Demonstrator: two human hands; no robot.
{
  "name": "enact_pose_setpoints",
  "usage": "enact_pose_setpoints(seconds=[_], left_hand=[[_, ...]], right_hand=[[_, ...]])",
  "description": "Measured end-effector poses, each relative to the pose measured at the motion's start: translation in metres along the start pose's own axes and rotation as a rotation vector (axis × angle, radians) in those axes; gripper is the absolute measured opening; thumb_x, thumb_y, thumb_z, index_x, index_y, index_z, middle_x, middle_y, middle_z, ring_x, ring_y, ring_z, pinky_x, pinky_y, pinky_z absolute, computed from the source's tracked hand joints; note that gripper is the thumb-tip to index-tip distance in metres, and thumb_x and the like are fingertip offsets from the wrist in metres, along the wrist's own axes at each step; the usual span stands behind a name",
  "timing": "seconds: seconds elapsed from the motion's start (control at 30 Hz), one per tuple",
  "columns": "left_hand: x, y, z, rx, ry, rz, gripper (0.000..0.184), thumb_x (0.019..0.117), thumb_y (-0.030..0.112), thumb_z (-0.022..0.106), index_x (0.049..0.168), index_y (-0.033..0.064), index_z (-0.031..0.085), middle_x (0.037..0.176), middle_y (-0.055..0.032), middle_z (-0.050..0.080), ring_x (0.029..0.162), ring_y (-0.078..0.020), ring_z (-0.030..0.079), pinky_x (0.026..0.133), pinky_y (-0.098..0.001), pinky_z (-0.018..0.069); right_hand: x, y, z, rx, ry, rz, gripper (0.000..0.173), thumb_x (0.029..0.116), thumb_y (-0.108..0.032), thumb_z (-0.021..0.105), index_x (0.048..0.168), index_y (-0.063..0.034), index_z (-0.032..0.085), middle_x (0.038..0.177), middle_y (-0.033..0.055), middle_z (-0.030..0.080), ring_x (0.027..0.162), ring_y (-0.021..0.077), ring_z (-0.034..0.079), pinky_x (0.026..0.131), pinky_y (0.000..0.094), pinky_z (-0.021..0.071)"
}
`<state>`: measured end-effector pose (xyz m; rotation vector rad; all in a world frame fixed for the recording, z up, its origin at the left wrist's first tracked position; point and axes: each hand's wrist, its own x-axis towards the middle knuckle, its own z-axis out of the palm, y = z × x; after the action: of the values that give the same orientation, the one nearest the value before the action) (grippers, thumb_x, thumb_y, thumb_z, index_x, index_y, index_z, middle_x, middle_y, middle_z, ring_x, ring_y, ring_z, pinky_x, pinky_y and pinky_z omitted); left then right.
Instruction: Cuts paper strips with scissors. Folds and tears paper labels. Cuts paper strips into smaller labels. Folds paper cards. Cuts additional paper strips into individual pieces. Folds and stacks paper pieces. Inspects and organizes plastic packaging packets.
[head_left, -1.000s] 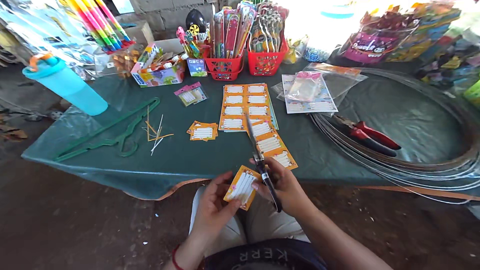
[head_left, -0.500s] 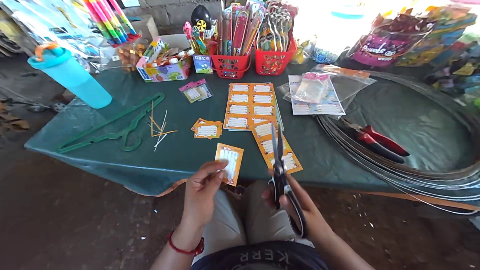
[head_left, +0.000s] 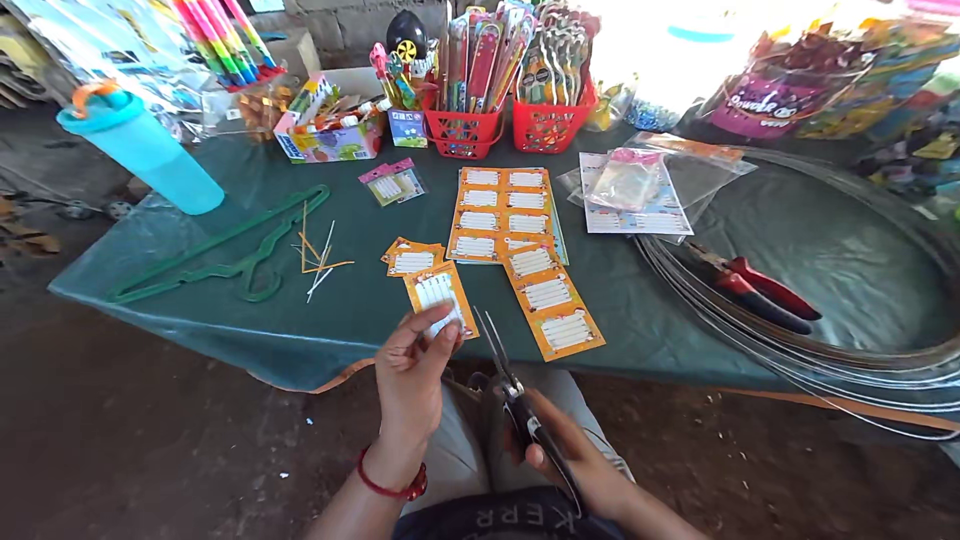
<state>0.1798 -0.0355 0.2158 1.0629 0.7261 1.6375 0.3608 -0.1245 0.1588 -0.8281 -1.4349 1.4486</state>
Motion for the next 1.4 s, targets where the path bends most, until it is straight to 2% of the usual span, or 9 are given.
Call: enact_pose_setpoints(seconds=[0.17,0.27,1.23,1.4], left_hand=[[0.000,-0.012,-0.005,0.212,-0.073,0.189,0.021,0.0899,0.003,0.073,0.110,0.0072,0.077,0.109,0.0007,0.072,0.090,-0.0086,0.071,0.079,-0.0272,0.0632],[-0.001,-0.014,-0.003,0.281,-0.070,0.247,0.021,0.0889,0.002,0.074,0.110,0.0027,0.076,0.109,-0.0001,0.070,0.089,-0.0063,0.071,0.077,-0.0247,0.0632],[-0.004,-0.018,0.000,0.318,-0.101,0.265,0.023,0.0888,0.001,0.073,0.111,-0.0019,0.074,0.110,-0.0027,0.069,0.087,-0.0037,0.070,0.075,-0.0208,0.0621],[-0.004,-0.018,-0.001,0.338,-0.108,0.263,0.023,0.0887,0.001,0.073,0.111,-0.0056,0.073,0.109,-0.0053,0.069,0.086,-0.0034,0.070,0.074,-0.0199,0.0616]], right_hand=[[0.006,-0.003,0.003,-0.004,0.006,-0.032,0.081,0.0965,-0.057,0.059,0.145,0.0047,0.040,0.096,-0.0045,0.065,0.084,-0.0015,0.062,0.075,0.0191,0.0546],[0.008,-0.005,0.003,-0.006,0.028,-0.022,0.082,0.0958,-0.057,0.059,0.145,0.0057,0.039,0.096,-0.0047,0.065,0.083,-0.0015,0.063,0.073,0.0185,0.0550],[0.011,-0.004,0.003,-0.021,0.071,-0.005,0.081,0.0949,-0.058,0.060,0.143,0.0048,0.043,0.092,-0.0079,0.063,0.079,-0.0039,0.060,0.070,0.0160,0.0528],[0.011,-0.004,0.004,-0.018,0.084,0.004,0.082,0.0941,-0.059,0.061,0.143,0.0050,0.043,0.093,-0.0083,0.062,0.079,-0.0051,0.059,0.070,0.0152,0.0521]])
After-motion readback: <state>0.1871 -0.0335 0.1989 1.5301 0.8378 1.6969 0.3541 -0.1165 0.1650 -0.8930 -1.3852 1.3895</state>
